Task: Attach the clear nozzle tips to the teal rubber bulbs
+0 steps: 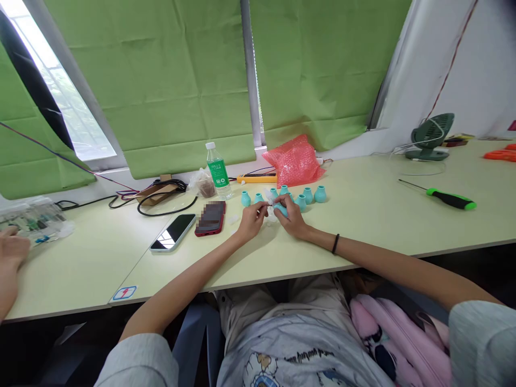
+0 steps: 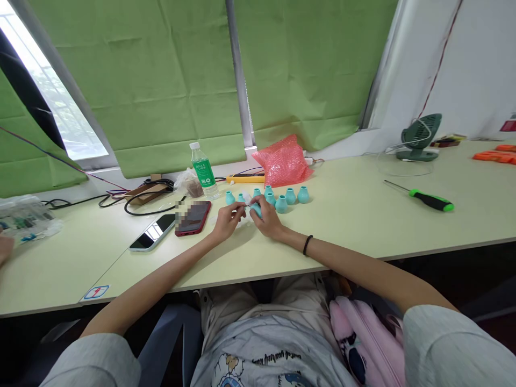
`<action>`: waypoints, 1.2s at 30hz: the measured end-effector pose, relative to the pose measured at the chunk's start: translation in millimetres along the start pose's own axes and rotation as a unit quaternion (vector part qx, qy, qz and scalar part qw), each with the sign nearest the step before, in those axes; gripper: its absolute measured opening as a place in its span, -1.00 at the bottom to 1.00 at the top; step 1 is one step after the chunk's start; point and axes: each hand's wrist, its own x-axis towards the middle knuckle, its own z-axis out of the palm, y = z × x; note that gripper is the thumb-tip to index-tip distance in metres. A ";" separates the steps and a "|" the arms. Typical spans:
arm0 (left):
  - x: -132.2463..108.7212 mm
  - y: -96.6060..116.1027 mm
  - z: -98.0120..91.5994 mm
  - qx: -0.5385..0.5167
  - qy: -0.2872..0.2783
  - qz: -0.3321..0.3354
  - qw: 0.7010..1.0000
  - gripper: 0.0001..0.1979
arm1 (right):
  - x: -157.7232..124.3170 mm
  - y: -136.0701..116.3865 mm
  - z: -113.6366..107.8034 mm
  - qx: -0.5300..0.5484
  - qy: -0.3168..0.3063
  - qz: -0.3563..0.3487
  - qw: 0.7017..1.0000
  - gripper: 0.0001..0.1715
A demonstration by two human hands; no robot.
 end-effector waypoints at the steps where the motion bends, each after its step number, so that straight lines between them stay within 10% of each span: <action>1: -0.1 0.4 0.9 -0.028 0.006 -0.018 0.999 -0.75 | 0.4 0.6 0.3 0.005 0.001 0.005 1.000 -0.80; 9: -0.3 4.1 -0.4 -0.142 0.105 -0.110 0.978 -0.68 | -1.6 1.6 3.8 0.055 -0.013 0.024 0.998 -0.72; 16: -3.2 2.6 1.3 -0.124 0.141 -0.061 0.980 -0.72 | -1.7 1.4 3.8 0.100 -0.012 0.038 0.994 -0.72; 25: -3.2 -3.2 -0.2 0.163 0.102 0.107 0.975 -0.75 | -1.8 -3.9 4.4 0.066 -0.006 0.060 0.996 -0.74; 36: 5.8 1.9 -16.9 0.050 0.033 0.083 0.995 -0.79 | 0.5 -1.3 2.7 0.090 -0.009 0.065 0.994 -0.77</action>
